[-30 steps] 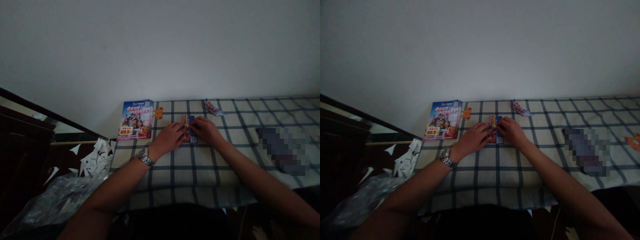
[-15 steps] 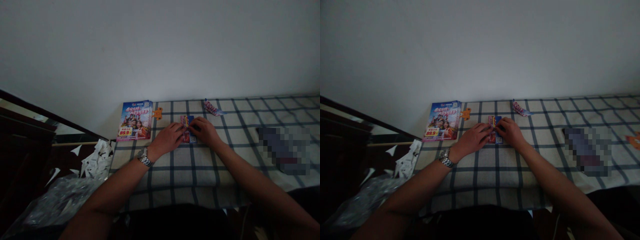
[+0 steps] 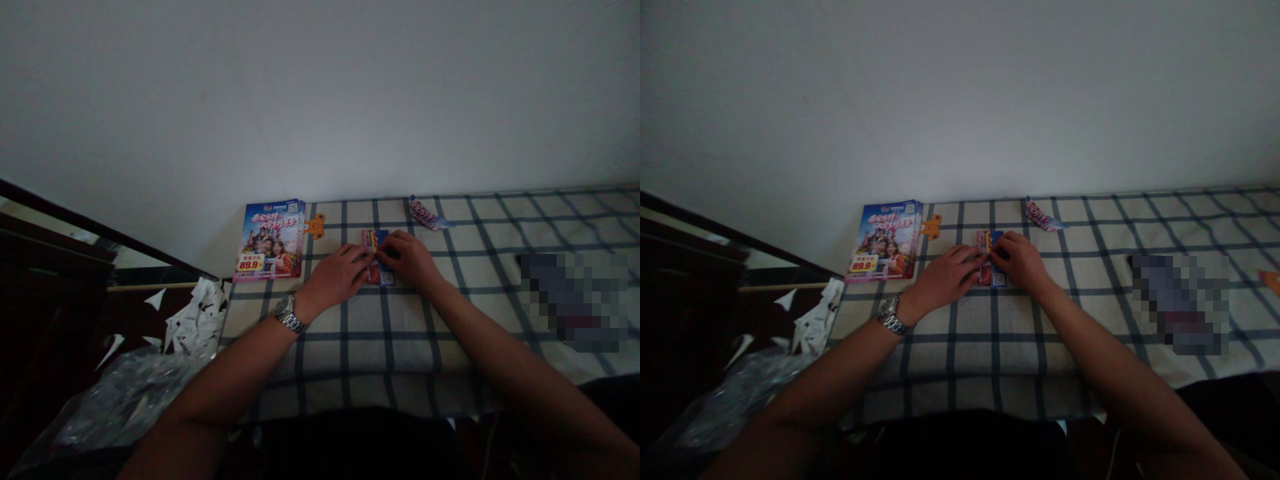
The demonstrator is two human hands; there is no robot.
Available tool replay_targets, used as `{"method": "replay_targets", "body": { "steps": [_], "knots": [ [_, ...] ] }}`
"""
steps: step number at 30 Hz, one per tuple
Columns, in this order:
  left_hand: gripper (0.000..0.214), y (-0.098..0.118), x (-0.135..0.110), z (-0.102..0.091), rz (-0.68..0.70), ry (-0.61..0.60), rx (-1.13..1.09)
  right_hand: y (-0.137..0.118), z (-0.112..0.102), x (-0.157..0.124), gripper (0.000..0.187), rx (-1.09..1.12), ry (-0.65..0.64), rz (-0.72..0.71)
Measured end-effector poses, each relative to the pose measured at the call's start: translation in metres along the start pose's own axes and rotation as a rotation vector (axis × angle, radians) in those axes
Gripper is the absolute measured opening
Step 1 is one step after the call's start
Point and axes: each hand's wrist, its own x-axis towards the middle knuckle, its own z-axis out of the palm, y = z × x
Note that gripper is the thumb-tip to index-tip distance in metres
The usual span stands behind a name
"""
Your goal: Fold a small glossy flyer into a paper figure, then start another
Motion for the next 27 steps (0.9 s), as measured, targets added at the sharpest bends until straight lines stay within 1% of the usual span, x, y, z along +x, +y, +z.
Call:
{"method": "replay_targets", "body": {
  "steps": [7, 16, 27],
  "knots": [
    [0.037, -0.0001, 0.0001, 0.0009, -0.004, 0.007, -0.002, 0.0001, 0.0008, 0.0006, 0.004, 0.017, 0.002, 0.008],
    [0.038, 0.0006, -0.0004, 0.0004, -0.007, 0.014, -0.004, -0.0023, -0.0032, 0.001, 0.005, 0.023, -0.027, 0.002],
    [0.035, -0.0004, -0.0006, 0.0021, -0.017, 0.013, -0.022, 0.0024, -0.0041, -0.0006, 0.002, 0.01, -0.064, -0.062]
  ]
}}
